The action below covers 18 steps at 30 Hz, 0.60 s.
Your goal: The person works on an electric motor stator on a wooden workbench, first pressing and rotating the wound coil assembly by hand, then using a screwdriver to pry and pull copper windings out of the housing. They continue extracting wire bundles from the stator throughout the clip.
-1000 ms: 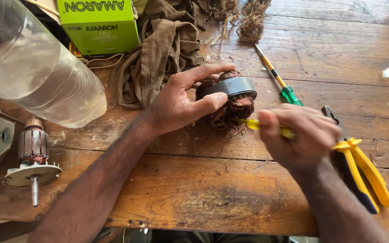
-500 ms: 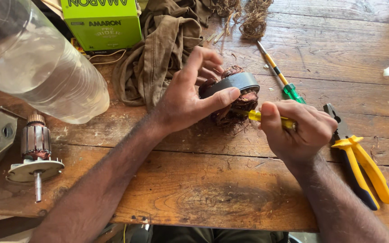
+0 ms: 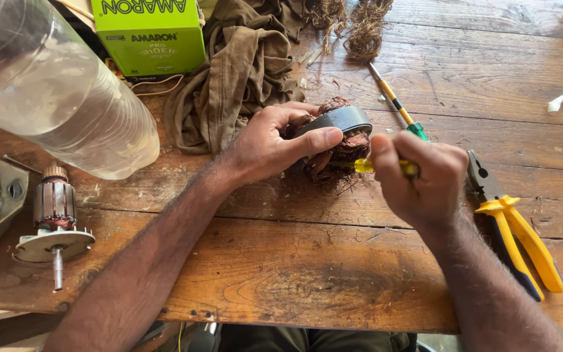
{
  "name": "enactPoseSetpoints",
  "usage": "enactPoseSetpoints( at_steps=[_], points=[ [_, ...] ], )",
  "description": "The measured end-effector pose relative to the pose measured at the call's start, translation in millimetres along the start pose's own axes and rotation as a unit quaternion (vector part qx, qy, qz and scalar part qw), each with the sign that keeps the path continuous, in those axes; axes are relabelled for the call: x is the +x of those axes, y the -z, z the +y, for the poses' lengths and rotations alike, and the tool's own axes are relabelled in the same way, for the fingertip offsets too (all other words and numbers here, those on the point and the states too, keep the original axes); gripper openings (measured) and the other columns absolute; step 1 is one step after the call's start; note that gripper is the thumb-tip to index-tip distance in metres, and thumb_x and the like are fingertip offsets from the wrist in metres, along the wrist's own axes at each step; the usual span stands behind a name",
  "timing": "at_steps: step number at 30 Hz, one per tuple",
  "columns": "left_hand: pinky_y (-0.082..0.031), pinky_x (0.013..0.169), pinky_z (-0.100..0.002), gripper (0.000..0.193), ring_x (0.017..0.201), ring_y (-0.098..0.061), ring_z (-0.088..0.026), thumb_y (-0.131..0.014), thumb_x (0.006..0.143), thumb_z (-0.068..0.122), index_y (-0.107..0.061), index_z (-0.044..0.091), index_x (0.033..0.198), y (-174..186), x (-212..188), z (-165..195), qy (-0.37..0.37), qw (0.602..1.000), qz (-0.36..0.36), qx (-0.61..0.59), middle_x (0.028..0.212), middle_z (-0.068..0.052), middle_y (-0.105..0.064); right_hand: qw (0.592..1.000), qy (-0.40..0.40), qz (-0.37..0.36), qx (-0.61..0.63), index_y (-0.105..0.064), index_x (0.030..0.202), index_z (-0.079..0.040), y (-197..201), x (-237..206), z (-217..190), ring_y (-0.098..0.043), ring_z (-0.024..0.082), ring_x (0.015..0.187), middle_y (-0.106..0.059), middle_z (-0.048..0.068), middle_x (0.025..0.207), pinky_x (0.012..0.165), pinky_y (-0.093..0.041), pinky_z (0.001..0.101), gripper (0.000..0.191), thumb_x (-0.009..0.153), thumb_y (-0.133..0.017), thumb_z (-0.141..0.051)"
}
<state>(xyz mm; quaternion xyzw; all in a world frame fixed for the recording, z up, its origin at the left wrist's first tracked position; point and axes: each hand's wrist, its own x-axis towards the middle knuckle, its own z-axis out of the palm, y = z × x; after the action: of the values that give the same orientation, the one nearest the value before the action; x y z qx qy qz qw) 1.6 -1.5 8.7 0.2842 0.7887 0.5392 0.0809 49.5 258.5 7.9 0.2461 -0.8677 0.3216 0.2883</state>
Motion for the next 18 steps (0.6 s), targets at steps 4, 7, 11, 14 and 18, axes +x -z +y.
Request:
enactPoseSetpoints(
  at_steps=[4,7,11,14,18],
  points=[
    [-0.063,0.076,-0.031,0.074,0.085,-0.075,-0.012,-0.061,0.085,0.071,-0.075,0.006,0.118,-0.2,-1.6,9.5,0.041,0.999,0.003,-0.011,0.089,-0.006,-0.077,0.998,-0.021,0.019,0.047,-0.063,0.08,-0.011,6.2,-6.6,-2.5,-0.062,0.002,0.05,-0.064,-0.002,0.065,0.047,-0.048,0.0253,0.036,0.115,-0.06,-0.02],
    [-0.064,0.076,-0.029,0.075,0.085,-0.075,-0.01,-0.062,0.086,0.071,-0.073,0.004,0.12,0.2,-1.7,14.0,0.031,0.999,0.002,-0.018,0.09,-0.004,-0.077,0.998,-0.005,0.046,0.043,-0.061,0.077,-0.012,6.4,-8.9,0.1,-0.061,0.003,0.052,-0.064,-0.004,0.066,0.039,-0.045,0.0211,0.039,0.115,-0.059,-0.019],
    [-0.063,0.071,-0.03,0.075,0.078,-0.074,-0.013,-0.058,0.086,0.071,-0.077,0.003,0.113,2.1,-2.3,15.3,0.05,0.998,-0.03,-0.032,0.084,-0.006,-0.077,0.994,0.069,0.078,-0.016,-0.056,0.064,-0.012,0.2,-8.4,3.1,-0.048,0.009,0.042,-0.046,-0.004,0.048,0.039,-0.04,0.0282,0.044,0.107,-0.063,-0.017],
    [-0.065,0.073,-0.029,0.078,0.082,-0.076,-0.011,-0.06,0.086,0.072,-0.073,0.003,0.12,1.6,-2.8,14.8,0.023,0.999,-0.012,-0.041,0.088,-0.005,-0.077,0.991,0.12,0.059,-0.011,-0.056,0.064,-0.012,-1.0,-6.2,-1.1,-0.05,0.01,0.044,-0.049,-0.004,0.051,0.042,-0.044,0.0303,0.041,0.104,-0.064,-0.016],
    [-0.064,0.071,-0.029,0.076,0.079,-0.074,-0.011,-0.058,0.086,0.073,-0.076,0.004,0.113,1.1,-2.4,14.0,0.022,0.998,-0.028,-0.053,0.084,-0.003,-0.074,0.988,0.149,0.025,0.017,-0.063,0.071,-0.008,2.4,-1.7,-13.6,-0.058,0.012,0.051,-0.06,0.002,0.06,0.05,-0.049,0.0333,0.032,0.103,-0.068,-0.013]
  ],
)
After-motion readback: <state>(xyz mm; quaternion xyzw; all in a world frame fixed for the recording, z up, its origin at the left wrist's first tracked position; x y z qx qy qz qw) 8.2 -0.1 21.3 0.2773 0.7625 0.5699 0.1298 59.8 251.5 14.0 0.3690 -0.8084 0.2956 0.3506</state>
